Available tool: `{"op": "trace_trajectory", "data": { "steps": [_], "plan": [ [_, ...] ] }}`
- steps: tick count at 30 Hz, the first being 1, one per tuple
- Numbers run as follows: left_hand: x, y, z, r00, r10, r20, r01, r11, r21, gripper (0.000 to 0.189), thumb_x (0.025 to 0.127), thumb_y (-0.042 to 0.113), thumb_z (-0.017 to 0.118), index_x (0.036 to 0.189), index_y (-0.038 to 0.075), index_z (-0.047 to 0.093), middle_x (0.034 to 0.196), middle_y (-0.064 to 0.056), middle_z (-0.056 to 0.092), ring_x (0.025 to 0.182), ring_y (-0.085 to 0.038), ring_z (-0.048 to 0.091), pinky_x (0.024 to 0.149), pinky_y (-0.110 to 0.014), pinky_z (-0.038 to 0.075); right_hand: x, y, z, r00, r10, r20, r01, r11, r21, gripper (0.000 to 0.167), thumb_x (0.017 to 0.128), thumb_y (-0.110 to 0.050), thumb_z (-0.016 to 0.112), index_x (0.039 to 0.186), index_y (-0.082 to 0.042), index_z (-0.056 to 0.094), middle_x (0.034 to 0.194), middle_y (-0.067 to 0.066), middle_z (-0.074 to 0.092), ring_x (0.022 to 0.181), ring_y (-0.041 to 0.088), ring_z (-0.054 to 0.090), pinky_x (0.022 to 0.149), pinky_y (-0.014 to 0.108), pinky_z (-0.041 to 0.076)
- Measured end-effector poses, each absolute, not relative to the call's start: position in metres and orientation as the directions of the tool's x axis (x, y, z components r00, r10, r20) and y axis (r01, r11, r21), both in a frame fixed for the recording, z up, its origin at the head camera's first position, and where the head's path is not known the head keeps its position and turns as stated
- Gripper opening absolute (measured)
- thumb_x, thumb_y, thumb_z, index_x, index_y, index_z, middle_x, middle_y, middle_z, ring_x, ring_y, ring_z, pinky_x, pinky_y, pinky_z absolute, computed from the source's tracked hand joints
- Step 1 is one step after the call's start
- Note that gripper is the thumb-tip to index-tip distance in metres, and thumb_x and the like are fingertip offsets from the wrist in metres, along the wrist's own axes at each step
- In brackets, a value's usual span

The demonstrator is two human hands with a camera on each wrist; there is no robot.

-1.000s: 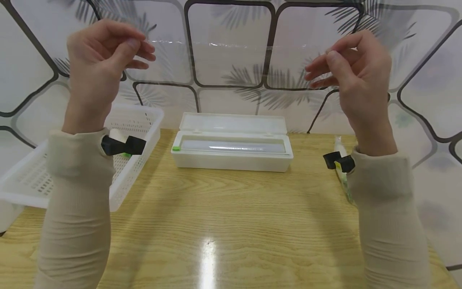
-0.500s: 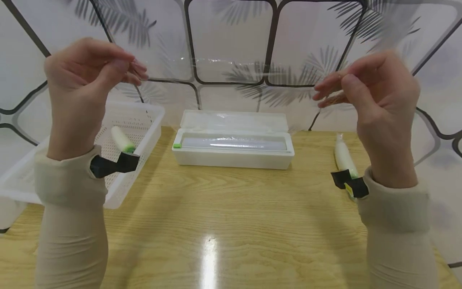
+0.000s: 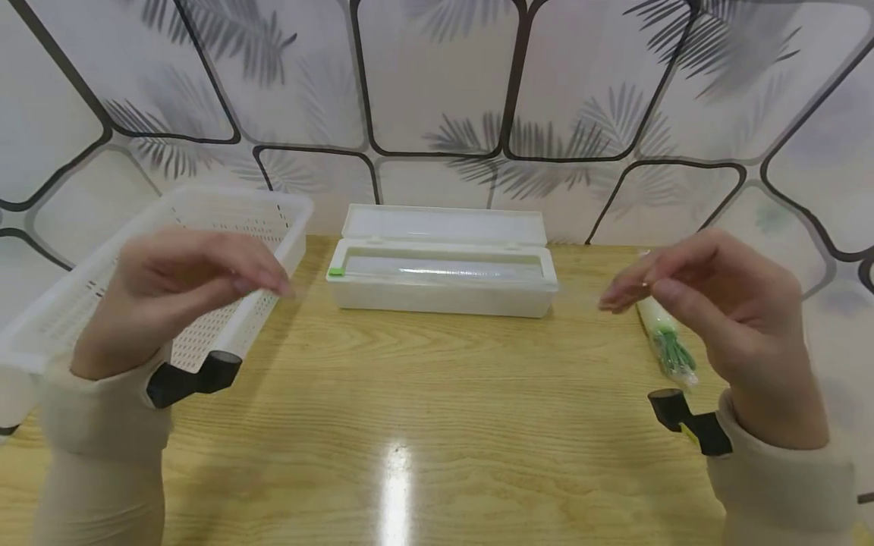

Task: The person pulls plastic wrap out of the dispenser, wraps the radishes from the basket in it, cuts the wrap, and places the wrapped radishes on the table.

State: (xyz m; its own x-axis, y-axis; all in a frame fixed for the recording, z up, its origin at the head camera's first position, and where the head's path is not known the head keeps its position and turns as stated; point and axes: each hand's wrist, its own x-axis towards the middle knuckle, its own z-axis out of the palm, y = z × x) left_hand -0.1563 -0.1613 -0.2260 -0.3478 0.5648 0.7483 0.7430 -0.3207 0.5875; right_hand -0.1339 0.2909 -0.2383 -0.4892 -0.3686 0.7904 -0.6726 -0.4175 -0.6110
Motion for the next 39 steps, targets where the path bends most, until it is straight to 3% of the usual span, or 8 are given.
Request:
{"op": "trace_trajectory", "data": {
  "steps": [3,7,10,16,20,28,34,39],
  "plan": [
    [-0.153,-0.165,-0.24,-0.307,0.732,0.608,0.702,-0.257,0.664,0.013,0.102,0.0,0.057,0.107,-0.003,0.069,0.105,-0.01,0.072,0.095,-0.023,0.067,0.085,-0.035,0.056,-0.123,0.297,-0.248,-0.482,-0.501,0.719,-0.626,-0.377,-0.683,0.012,0.099,0.021,0.04,0.103,0.025,0.05,0.108,0.034,0.065,0.103,0.035,0.066,0.089,0.032,0.054],
    [-0.147,-0.163,-0.251,-0.251,0.851,0.461,0.657,-0.201,0.727,0.018,0.1,-0.007,0.057,0.107,0.004,0.069,0.102,-0.006,0.071,0.092,-0.021,0.067,0.083,-0.036,0.056,-0.115,0.293,-0.258,-0.382,-0.641,0.666,-0.575,-0.399,-0.714,0.015,0.098,0.021,0.039,0.106,0.025,0.051,0.118,0.031,0.062,0.113,0.033,0.062,0.093,0.031,0.053],
    [-0.141,-0.16,-0.256,-0.167,0.88,0.444,0.662,-0.234,0.712,0.021,0.098,-0.01,0.057,0.106,0.005,0.068,0.1,-0.006,0.07,0.09,-0.018,0.067,0.082,-0.035,0.057,-0.113,0.288,-0.262,-0.312,-0.706,0.636,-0.56,-0.404,-0.723,0.015,0.097,0.021,0.042,0.106,0.019,0.054,0.122,0.029,0.061,0.115,0.032,0.058,0.093,0.03,0.051],
    [-0.13,-0.155,-0.266,-0.013,0.901,0.434,0.682,-0.31,0.663,0.02,0.097,-0.01,0.059,0.108,0.005,0.065,0.101,-0.008,0.07,0.095,-0.016,0.067,0.083,-0.03,0.057,-0.104,0.286,-0.269,-0.27,-0.801,0.534,-0.611,-0.287,-0.738,0.015,0.096,0.017,0.048,0.105,0.007,0.057,0.117,0.02,0.061,0.104,0.028,0.057,0.077,0.03,0.047],
    [-0.123,-0.156,-0.276,-0.019,0.943,0.332,0.651,-0.241,0.72,0.019,0.096,-0.01,0.06,0.103,0.007,0.066,0.099,-0.006,0.07,0.095,-0.012,0.066,0.085,-0.026,0.056,-0.099,0.286,-0.279,-0.211,-0.863,0.46,-0.614,-0.249,-0.749,0.016,0.096,0.014,0.052,0.104,0.001,0.056,0.111,0.016,0.06,0.097,0.026,0.059,0.07,0.033,0.048],
    [-0.123,-0.152,-0.32,-0.029,0.979,0.199,0.537,-0.153,0.83,0.01,0.099,-0.004,0.061,0.097,0.002,0.07,0.098,-0.008,0.071,0.097,-0.007,0.065,0.088,-0.027,0.055,-0.099,0.278,-0.305,-0.143,-0.928,0.344,-0.61,-0.191,-0.769,0.029,0.086,0.017,0.064,0.101,-0.007,0.058,0.098,0.007,0.059,0.088,0.017,0.058,0.073,0.025,0.052],
    [-0.128,-0.153,-0.356,-0.035,0.992,0.125,0.459,-0.095,0.883,0.01,0.095,-0.007,0.061,0.096,-0.003,0.07,0.099,-0.013,0.072,0.098,-0.009,0.067,0.089,-0.028,0.055,-0.105,0.282,-0.347,-0.204,-0.958,0.2,-0.548,-0.058,-0.835,0.033,0.082,0.018,0.067,0.097,-0.011,0.063,0.09,0.004,0.062,0.086,0.007,0.059,0.076,0.024,0.054],
    [-0.13,-0.156,-0.374,-0.07,0.997,0.026,0.335,-0.001,0.942,0.009,0.095,-0.009,0.06,0.097,-0.006,0.069,0.1,-0.018,0.072,0.1,-0.008,0.066,0.093,-0.031,0.054,-0.108,0.278,-0.369,-0.252,-0.964,0.086,-0.511,0.056,-0.858,0.027,0.083,0.016,0.065,0.091,-0.01,0.063,0.081,0.002,0.064,0.082,-0.003,0.058,0.071,0.024,0.055]
  ]
}}
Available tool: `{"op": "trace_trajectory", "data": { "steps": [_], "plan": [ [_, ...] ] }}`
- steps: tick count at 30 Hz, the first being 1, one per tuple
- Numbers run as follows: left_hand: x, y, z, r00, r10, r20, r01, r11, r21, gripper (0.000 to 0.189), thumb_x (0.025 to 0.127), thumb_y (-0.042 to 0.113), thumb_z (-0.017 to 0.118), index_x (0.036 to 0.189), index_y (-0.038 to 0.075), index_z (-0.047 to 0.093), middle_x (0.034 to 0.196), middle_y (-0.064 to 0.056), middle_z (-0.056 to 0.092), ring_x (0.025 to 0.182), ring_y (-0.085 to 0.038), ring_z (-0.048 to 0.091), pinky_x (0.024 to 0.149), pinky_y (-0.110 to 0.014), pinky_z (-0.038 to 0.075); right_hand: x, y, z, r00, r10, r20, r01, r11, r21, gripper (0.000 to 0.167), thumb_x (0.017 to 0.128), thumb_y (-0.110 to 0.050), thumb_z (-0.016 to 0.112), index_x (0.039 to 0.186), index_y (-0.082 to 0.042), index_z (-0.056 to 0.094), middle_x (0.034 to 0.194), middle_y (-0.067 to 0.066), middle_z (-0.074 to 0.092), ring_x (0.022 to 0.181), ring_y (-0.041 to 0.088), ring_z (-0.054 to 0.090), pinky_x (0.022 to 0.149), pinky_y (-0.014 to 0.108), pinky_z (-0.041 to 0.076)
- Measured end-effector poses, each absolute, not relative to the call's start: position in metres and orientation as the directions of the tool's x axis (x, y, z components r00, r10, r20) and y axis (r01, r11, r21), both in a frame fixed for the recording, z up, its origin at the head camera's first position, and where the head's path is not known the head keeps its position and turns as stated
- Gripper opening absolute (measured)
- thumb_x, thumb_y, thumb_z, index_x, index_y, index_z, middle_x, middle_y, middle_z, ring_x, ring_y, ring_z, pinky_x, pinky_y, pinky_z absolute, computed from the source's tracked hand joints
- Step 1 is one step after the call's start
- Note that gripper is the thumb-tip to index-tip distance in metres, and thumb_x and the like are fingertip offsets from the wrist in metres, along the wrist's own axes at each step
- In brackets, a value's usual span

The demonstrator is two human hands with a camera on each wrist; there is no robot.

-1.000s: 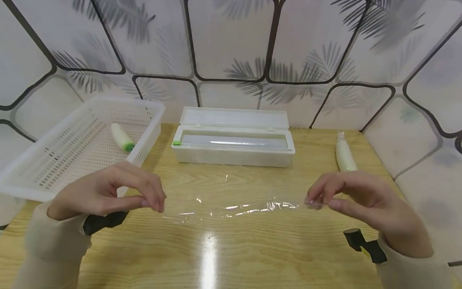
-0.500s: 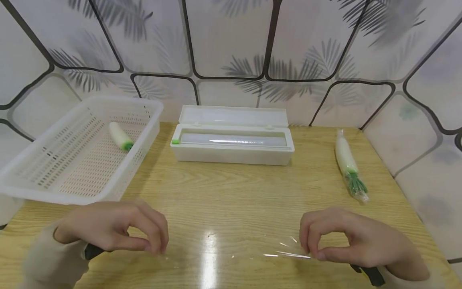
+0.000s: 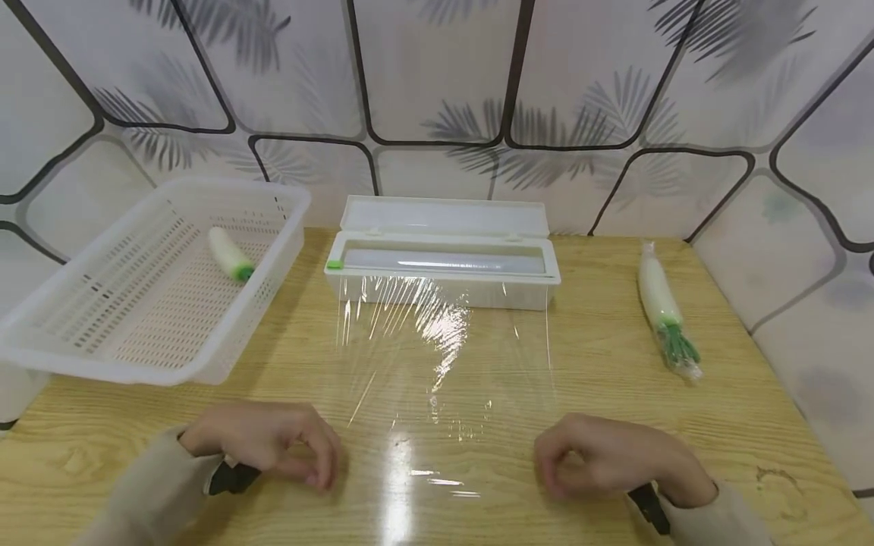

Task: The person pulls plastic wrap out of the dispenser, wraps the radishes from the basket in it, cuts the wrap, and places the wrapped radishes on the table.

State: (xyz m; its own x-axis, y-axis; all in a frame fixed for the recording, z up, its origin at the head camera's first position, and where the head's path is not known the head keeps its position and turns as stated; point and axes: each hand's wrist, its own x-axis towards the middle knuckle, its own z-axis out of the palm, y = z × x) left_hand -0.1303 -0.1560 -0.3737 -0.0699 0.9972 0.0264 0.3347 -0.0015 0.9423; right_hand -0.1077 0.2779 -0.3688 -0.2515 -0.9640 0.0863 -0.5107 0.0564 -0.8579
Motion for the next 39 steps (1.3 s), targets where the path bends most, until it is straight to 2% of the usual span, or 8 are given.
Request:
{"op": "trace_trajectory", "data": {
  "steps": [7,13,16,20,24,28,33,39],
  "plan": [
    [-0.128,-0.154,-0.38,-0.14,0.983,-0.122,0.268,0.156,0.951,0.013,0.095,-0.008,0.061,0.104,-0.006,0.071,0.099,-0.014,0.074,0.09,0.001,0.064,0.081,-0.026,0.057,-0.106,0.27,-0.377,-0.314,-0.948,-0.049,-0.513,0.213,-0.831,0.017,0.085,0.006,0.07,0.086,-0.011,0.067,0.078,-0.003,0.066,0.077,-0.009,0.053,0.063,0.018,0.052],
    [-0.123,-0.153,-0.379,-0.166,0.95,-0.263,0.097,0.281,0.955,0.017,0.1,-0.003,0.058,0.112,-0.011,0.067,0.092,-0.02,0.072,0.079,0.001,0.065,0.076,-0.026,0.058,-0.102,0.272,-0.375,-0.369,-0.921,-0.123,-0.539,0.32,-0.779,0.01,0.09,-0.003,0.071,0.089,-0.013,0.073,0.084,-0.014,0.068,0.075,-0.009,0.055,0.061,0.017,0.05],
    [-0.121,-0.153,-0.378,-0.17,0.939,-0.3,0.035,0.31,0.95,0.016,0.101,-0.003,0.057,0.111,-0.012,0.066,0.087,-0.021,0.071,0.074,0.0,0.065,0.073,-0.025,0.058,-0.1,0.274,-0.373,-0.374,-0.916,-0.147,-0.512,0.336,-0.791,0.009,0.093,-0.005,0.069,0.093,-0.012,0.074,0.086,-0.014,0.068,0.074,-0.009,0.054,0.06,0.018,0.05],
    [-0.12,-0.152,-0.376,-0.178,0.937,-0.3,0.03,0.31,0.95,0.014,0.1,-0.003,0.058,0.107,-0.012,0.067,0.087,-0.02,0.071,0.073,-0.001,0.065,0.071,-0.026,0.059,-0.1,0.273,-0.368,-0.349,-0.922,-0.167,-0.477,0.328,-0.816,0.01,0.095,-0.005,0.066,0.092,-0.012,0.074,0.085,-0.013,0.069,0.072,-0.011,0.051,0.058,0.018,0.051],
    [-0.123,-0.151,-0.371,-0.209,0.959,-0.189,0.241,0.238,0.941,0.014,0.1,-0.001,0.059,0.106,-0.006,0.07,0.093,-0.013,0.074,0.08,0.001,0.066,0.074,-0.024,0.058,-0.104,0.277,-0.358,-0.371,-0.909,-0.188,-0.446,0.352,-0.823,0.013,0.098,-0.008,0.066,0.094,-0.016,0.076,0.088,-0.015,0.07,0.074,-0.008,0.056,0.06,0.021,0.053],
    [-0.126,-0.151,-0.363,-0.326,0.943,-0.069,0.5,0.234,0.834,0.014,0.101,0.005,0.061,0.106,0.003,0.074,0.097,0.0,0.075,0.084,0.0,0.066,0.077,-0.021,0.056,-0.111,0.284,-0.349,-0.444,-0.884,-0.144,-0.469,0.367,-0.803,0.012,0.098,-0.008,0.066,0.102,-0.016,0.075,0.096,-0.012,0.071,0.082,-0.001,0.063,0.064,0.025,0.056],
    [-0.129,-0.15,-0.356,-0.494,0.869,-0.019,0.58,0.346,0.738,0.013,0.1,0.008,0.062,0.1,0.005,0.075,0.093,0.003,0.073,0.082,-0.002,0.064,0.076,-0.022,0.055,-0.117,0.285,-0.343,-0.557,-0.829,-0.051,-0.574,0.429,-0.697,0.014,0.097,-0.005,0.067,0.109,-0.011,0.072,0.102,-0.005,0.071,0.09,0.003,0.063,0.068,0.028,0.056],
    [-0.132,-0.147,-0.349,-0.579,0.811,0.085,0.676,0.419,0.606,0.012,0.099,0.005,0.064,0.095,0.005,0.075,0.09,0.002,0.072,0.081,-0.001,0.061,0.075,-0.024,0.055,-0.123,0.277,-0.338,-0.668,-0.74,0.084,-0.657,0.533,-0.534,0.017,0.093,-0.005,0.072,0.11,-0.009,0.071,0.103,-0.002,0.072,0.089,0.004,0.064,0.069,0.03,0.057]
  ]
}}
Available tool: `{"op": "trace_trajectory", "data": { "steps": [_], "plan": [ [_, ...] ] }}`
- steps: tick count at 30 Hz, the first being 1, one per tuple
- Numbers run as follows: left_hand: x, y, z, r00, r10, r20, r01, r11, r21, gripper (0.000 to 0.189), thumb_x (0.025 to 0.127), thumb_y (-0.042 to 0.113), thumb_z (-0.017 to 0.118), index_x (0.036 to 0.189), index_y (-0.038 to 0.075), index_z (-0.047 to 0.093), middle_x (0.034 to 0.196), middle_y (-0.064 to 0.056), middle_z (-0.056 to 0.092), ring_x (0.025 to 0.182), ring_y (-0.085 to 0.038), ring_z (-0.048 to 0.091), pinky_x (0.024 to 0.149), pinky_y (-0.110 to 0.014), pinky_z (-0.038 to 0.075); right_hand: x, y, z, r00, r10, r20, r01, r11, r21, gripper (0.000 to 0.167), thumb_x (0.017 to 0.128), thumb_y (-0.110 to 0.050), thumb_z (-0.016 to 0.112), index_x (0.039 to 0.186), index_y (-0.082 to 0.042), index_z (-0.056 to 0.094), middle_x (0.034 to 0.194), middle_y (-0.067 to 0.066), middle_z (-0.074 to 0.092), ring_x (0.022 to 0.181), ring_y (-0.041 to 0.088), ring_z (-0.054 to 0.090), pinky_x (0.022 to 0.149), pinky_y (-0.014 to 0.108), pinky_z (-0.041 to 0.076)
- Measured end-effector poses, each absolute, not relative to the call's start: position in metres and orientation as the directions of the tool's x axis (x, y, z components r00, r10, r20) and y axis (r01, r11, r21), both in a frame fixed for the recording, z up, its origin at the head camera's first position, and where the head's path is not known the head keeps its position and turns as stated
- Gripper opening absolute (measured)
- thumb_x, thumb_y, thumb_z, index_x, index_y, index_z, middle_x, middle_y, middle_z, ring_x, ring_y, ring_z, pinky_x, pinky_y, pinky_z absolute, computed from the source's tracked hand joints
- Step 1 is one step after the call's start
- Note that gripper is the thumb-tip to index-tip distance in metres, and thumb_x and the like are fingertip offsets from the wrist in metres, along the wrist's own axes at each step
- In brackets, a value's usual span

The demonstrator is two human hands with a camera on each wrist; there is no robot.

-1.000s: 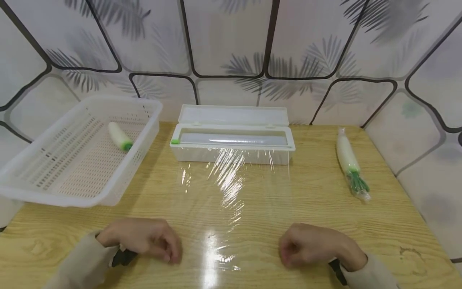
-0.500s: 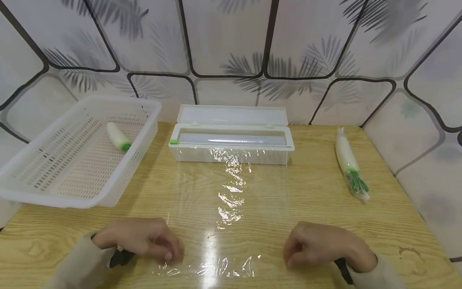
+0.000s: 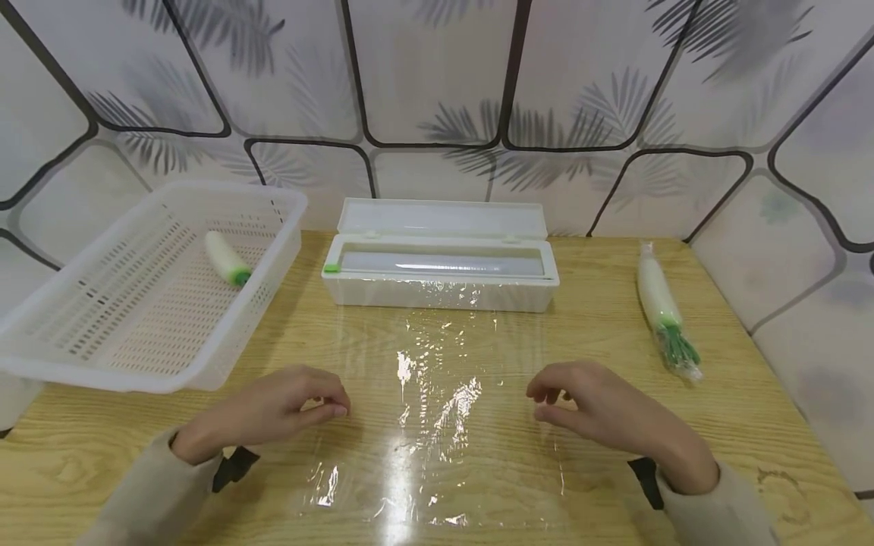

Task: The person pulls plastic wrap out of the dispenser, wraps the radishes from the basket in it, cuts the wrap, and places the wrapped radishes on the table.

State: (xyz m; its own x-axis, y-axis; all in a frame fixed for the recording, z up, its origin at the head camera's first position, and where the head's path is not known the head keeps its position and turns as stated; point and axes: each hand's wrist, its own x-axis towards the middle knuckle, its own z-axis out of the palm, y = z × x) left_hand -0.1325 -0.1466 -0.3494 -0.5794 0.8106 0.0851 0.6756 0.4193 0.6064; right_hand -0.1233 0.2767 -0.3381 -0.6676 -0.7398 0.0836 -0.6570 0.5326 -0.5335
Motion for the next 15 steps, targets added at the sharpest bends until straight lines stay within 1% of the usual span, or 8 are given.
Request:
{"op": "trace_trajectory", "data": {
  "steps": [3,5,8,10,12,14,15],
  "plan": [
    [-0.136,-0.145,-0.338,-0.593,0.793,0.142,0.722,0.445,0.53,0.011,0.099,0.006,0.064,0.095,0.007,0.075,0.091,0.004,0.071,0.08,-0.002,0.061,0.073,-0.026,0.055,-0.124,0.273,-0.335,-0.689,-0.699,0.194,-0.698,0.566,-0.439,0.021,0.089,-0.003,0.076,0.108,-0.008,0.072,0.103,0.0,0.072,0.088,0.009,0.065,0.069,0.032,0.057],
    [-0.137,-0.146,-0.327,-0.603,0.779,0.171,0.738,0.463,0.491,0.01,0.099,0.007,0.064,0.097,0.008,0.074,0.094,0.004,0.071,0.083,-0.004,0.063,0.074,-0.028,0.055,-0.125,0.269,-0.333,-0.69,-0.676,0.258,-0.715,0.58,-0.39,0.025,0.086,-0.001,0.078,0.108,-0.009,0.072,0.103,0.0,0.072,0.087,0.012,0.066,0.07,0.032,0.057],
    [-0.137,-0.151,-0.307,-0.617,0.758,0.212,0.752,0.489,0.441,0.01,0.1,0.007,0.064,0.1,0.01,0.074,0.097,0.005,0.071,0.087,-0.007,0.065,0.076,-0.031,0.056,-0.127,0.263,-0.33,-0.691,-0.645,0.325,-0.722,0.605,-0.335,0.03,0.083,-0.001,0.08,0.11,-0.009,0.071,0.106,0.0,0.071,0.088,0.016,0.066,0.07,0.034,0.056],
    [-0.137,-0.157,-0.294,-0.634,0.74,0.225,0.749,0.517,0.414,0.011,0.1,0.008,0.064,0.102,0.012,0.074,0.099,0.007,0.07,0.088,-0.007,0.065,0.077,-0.033,0.056,-0.129,0.257,-0.327,-0.69,-0.629,0.359,-0.723,0.618,-0.308,0.032,0.081,0.0,0.081,0.11,-0.009,0.071,0.108,0.0,0.07,0.092,0.018,0.066,0.072,0.037,0.056],
    [-0.138,-0.162,-0.283,-0.653,0.72,0.237,0.742,0.544,0.391,0.011,0.1,0.009,0.064,0.102,0.013,0.074,0.098,0.008,0.07,0.086,-0.007,0.064,0.075,-0.034,0.056,-0.132,0.252,-0.325,-0.679,-0.621,0.393,-0.732,0.618,-0.288,0.029,0.084,-0.004,0.081,0.111,-0.008,0.07,0.11,0.001,0.07,0.097,0.022,0.067,0.076,0.041,0.057],
    [-0.14,-0.168,-0.273,-0.669,0.703,0.242,0.732,0.567,0.377,0.011,0.099,0.009,0.065,0.102,0.014,0.074,0.097,0.009,0.07,0.086,-0.006,0.064,0.074,-0.034,0.056,-0.135,0.247,-0.325,-0.653,-0.616,0.441,-0.751,0.601,-0.272,0.023,0.092,-0.018,0.077,0.112,-0.008,0.07,0.111,0.003,0.069,0.101,0.025,0.067,0.078,0.044,0.057],
    [-0.142,-0.17,-0.268,-0.673,0.698,0.246,0.73,0.575,0.369,0.01,0.099,0.009,0.066,0.102,0.014,0.074,0.096,0.01,0.07,0.084,-0.005,0.063,0.073,-0.035,0.056,-0.136,0.244,-0.325,-0.639,-0.616,0.461,-0.761,0.592,-0.264,0.024,0.096,-0.024,0.073,0.112,-0.008,0.07,0.112,0.004,0.069,0.102,0.026,0.067,0.079,0.045,0.057]
  ]
}}
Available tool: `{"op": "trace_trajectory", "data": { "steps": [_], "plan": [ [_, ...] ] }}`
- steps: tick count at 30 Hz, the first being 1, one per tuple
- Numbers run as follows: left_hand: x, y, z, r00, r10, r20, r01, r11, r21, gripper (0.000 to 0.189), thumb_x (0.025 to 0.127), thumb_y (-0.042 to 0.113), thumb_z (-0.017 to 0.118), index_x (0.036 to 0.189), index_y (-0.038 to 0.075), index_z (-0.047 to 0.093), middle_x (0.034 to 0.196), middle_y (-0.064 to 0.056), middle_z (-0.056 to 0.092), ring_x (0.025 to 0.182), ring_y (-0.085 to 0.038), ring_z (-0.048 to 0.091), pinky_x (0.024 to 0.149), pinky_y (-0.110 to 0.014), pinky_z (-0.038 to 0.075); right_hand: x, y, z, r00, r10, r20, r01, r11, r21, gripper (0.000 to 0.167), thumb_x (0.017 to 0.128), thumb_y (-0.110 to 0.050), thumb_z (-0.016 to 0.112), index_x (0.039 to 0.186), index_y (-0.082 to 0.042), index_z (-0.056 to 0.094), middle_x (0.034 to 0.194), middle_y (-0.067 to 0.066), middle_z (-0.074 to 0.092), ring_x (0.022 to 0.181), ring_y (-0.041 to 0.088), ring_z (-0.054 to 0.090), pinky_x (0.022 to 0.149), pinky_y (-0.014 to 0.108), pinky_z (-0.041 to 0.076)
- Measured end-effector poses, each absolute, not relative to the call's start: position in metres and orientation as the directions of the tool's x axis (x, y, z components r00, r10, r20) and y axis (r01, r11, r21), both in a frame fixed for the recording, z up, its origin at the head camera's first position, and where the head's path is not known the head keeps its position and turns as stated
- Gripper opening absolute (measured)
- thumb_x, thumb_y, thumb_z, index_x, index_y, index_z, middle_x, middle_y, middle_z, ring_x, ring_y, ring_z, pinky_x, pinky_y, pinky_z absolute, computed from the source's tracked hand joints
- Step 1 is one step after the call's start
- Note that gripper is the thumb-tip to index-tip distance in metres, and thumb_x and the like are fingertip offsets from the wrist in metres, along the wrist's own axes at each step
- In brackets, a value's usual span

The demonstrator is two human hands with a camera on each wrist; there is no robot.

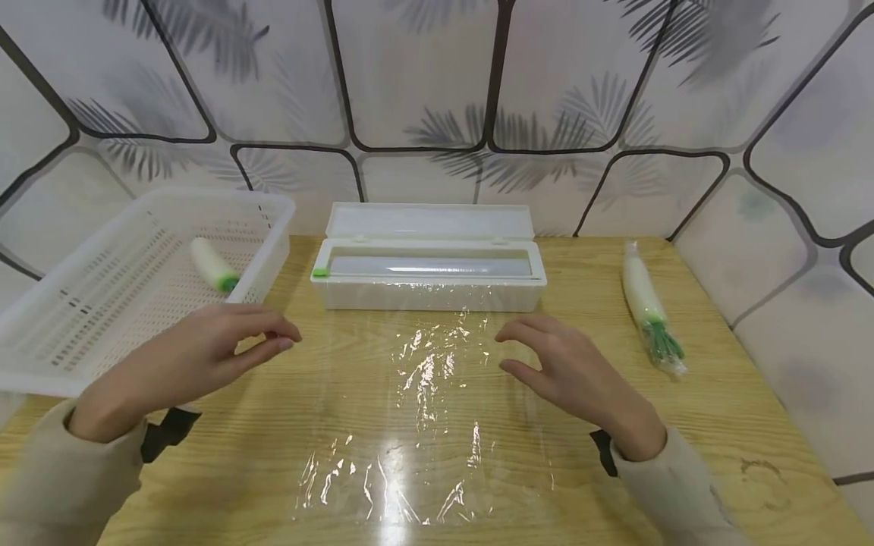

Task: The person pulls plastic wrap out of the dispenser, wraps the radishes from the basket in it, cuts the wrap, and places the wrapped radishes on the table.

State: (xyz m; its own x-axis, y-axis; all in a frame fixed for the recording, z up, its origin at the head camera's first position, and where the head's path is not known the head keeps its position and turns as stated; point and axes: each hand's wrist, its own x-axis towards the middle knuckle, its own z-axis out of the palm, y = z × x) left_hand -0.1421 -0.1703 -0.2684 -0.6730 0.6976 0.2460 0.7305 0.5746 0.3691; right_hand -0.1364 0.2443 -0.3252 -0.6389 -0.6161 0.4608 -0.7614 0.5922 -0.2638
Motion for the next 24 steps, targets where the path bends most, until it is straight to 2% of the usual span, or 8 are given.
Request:
{"op": "trace_trajectory", "data": {
  "steps": [4,9,11,13,15,17,19,24],
  "plan": [
    [-0.152,-0.182,-0.255,-0.693,0.672,0.263,0.717,0.604,0.347,0.011,0.098,0.006,0.067,0.101,0.013,0.074,0.093,0.01,0.069,0.083,-0.006,0.063,0.072,-0.036,0.055,-0.142,0.231,-0.324,-0.591,-0.617,0.519,-0.795,0.554,-0.247,0.044,0.103,-0.045,0.052,0.114,-0.006,0.07,0.114,0.006,0.069,0.103,0.026,0.066,0.08,0.045,0.057],
    [-0.165,-0.198,-0.245,-0.749,0.608,0.263,0.661,0.662,0.353,0.011,0.099,0.006,0.066,0.103,0.01,0.075,0.096,0.004,0.072,0.085,-0.009,0.064,0.072,-0.039,0.054,-0.149,0.213,-0.322,-0.548,-0.636,0.544,-0.829,0.497,-0.255,0.049,0.105,-0.046,0.047,0.114,-0.003,0.07,0.114,0.009,0.069,0.105,0.028,0.066,0.084,0.046,0.056],
    [-0.171,-0.205,-0.241,-0.773,0.584,0.249,0.633,0.679,0.372,0.011,0.099,0.006,0.066,0.104,0.008,0.075,0.097,0.002,0.073,0.087,-0.012,0.065,0.073,-0.041,0.055,-0.151,0.207,-0.32,-0.535,-0.644,0.547,-0.839,0.479,-0.257,0.046,0.105,-0.043,0.05,0.114,-0.003,0.07,0.114,0.009,0.069,0.106,0.028,0.066,0.085,0.046,0.056],
    [-0.178,-0.212,-0.239,-0.791,0.565,0.235,0.609,0.689,0.393,0.011,0.099,0.006,0.065,0.104,0.007,0.075,0.098,-0.001,0.073,0.087,-0.015,0.065,0.075,-0.044,0.054,-0.152,0.202,-0.319,-0.527,-0.649,0.549,-0.845,0.469,-0.257,0.036,0.103,-0.035,0.06,0.114,-0.002,0.07,0.114,0.009,0.069,0.107,0.028,0.065,0.086,0.046,0.056],
    [-0.185,-0.217,-0.236,-0.812,0.545,0.207,0.577,0.703,0.416,0.012,0.101,0.007,0.063,0.106,0.006,0.075,0.099,-0.003,0.073,0.087,-0.017,0.065,0.077,-0.046,0.054,-0.153,0.196,-0.317,-0.521,-0.651,0.552,-0.849,0.462,-0.256,0.027,0.096,-0.023,0.073,0.113,-0.002,0.07,0.114,0.009,0.069,0.107,0.028,0.065,0.087,0.046,0.055],
    [-0.192,-0.222,-0.234,-0.834,0.522,0.178,0.545,0.727,0.418,0.014,0.102,0.009,0.061,0.108,0.005,0.074,0.101,-0.005,0.073,0.087,-0.019,0.065,0.078,-0.047,0.054,-0.154,0.19,-0.316,-0.516,-0.653,0.555,-0.853,0.455,-0.257,0.029,0.087,-0.01,0.08,0.112,-0.001,0.07,0.113,0.009,0.069,0.107,0.028,0.065,0.088,0.045,0.055],
    [-0.198,-0.227,-0.233,-0.854,0.499,0.148,0.511,0.749,0.421,0.017,0.104,0.01,0.059,0.111,0.004,0.073,0.103,-0.009,0.072,0.088,-0.022,0.065,0.08,-0.049,0.053,-0.155,0.184,-0.314,-0.509,-0.657,0.556,-0.857,0.446,-0.257,0.035,0.08,-0.003,0.083,0.112,-0.001,0.07,0.113,0.008,0.069,0.107,0.028,0.065,0.089,0.045,0.055],
    [-0.214,-0.241,-0.235,-0.891,0.442,0.104,0.439,0.783,0.44,0.02,0.105,0.013,0.058,0.114,0.002,0.072,0.106,-0.015,0.072,0.097,-0.031,0.065,0.083,-0.053,0.051,-0.158,0.168,-0.31,-0.491,-0.672,0.555,-0.87,0.417,-0.264,0.037,0.079,-0.004,0.083,0.113,0.0,0.069,0.114,0.009,0.069,0.109,0.029,0.064,0.092,0.045,0.053]
  ]
}}
